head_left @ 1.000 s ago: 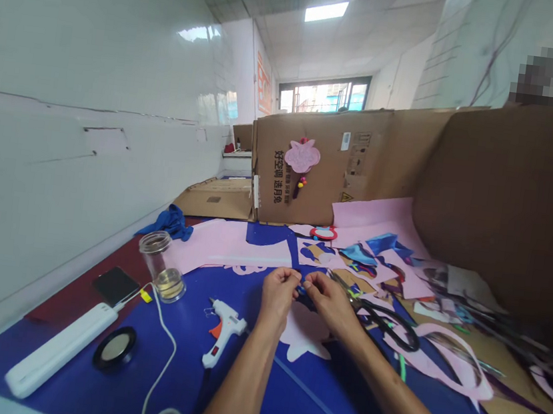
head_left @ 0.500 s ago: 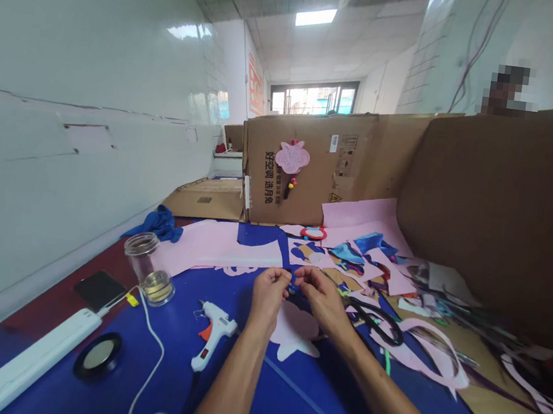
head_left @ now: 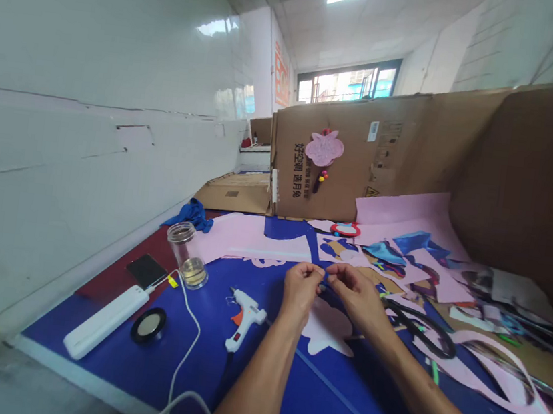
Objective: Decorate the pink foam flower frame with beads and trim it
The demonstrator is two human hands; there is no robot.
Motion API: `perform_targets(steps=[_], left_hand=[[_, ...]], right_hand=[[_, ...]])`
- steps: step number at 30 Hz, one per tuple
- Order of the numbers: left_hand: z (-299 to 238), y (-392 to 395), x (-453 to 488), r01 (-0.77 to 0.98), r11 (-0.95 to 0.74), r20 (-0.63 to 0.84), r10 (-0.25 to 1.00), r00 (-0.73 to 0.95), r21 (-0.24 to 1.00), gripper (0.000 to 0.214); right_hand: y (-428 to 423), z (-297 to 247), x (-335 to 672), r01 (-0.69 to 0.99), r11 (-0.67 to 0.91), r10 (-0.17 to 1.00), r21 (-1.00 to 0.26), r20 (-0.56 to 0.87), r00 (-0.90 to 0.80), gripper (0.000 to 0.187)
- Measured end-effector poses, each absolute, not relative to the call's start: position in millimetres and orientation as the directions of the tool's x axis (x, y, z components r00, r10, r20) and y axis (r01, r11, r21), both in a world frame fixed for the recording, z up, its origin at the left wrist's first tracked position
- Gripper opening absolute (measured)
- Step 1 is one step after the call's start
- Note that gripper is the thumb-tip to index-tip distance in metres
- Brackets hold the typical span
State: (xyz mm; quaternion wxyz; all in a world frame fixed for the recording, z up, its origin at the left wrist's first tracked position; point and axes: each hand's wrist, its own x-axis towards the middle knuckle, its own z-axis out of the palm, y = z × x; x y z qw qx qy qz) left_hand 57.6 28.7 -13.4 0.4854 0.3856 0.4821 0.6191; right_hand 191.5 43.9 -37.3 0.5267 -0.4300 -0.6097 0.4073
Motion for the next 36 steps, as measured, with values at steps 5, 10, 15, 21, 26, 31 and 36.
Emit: perform_targets(steps=[5,10,15,21,26,31,36], left_hand=[[-10.8,25.9,59.3,-0.225,-0.071,0.018,0.974,-0.228,0.972,0.009],[-11.0,25.4,58.9,-0.215,-0.068,0.015,0.971,-0.239,0.974,0.008],[-12.9,26.4,57.9,-0.235,-0.071,0.014,0.972,-0.235,0.969,0.008],[-13.0,26.3,57.6,-0.239,-0.080,0.022,0.972,-0.235,0.968,0.013],[-12.3,26.1,57.7,-0.228,-0.069,0.024,0.981,-0.194,0.971,0.017],[-12.9,27.0,58.5,-0.195,-0.049,0.015,0.984,-0.175,0.980,0.020],[-11.6,28.5,58.8,-0.211,-0.034,-0.006,0.983,-0.184,0.977,0.024]], right_hand=[[44.6,-42.2,192.6,0.131,0.317,0.946,-0.939,0.303,-0.115,0.029],[41.6,-38.7,192.7,0.175,0.380,0.923,-0.908,0.361,-0.132,0.025],[42.5,-39.8,192.3,0.162,0.361,0.931,-0.918,0.345,-0.117,0.026],[43.4,-41.8,192.8,0.185,0.368,0.928,-0.911,0.350,-0.125,0.027],[42.8,-37.9,191.8,0.184,0.341,0.940,-0.922,0.327,-0.100,0.026],[42.3,-32.3,190.7,0.139,0.339,0.941,-0.931,0.336,-0.043,0.028],[42.0,-30.2,190.5,0.141,0.339,0.938,-0.930,0.345,0.021,0.027]])
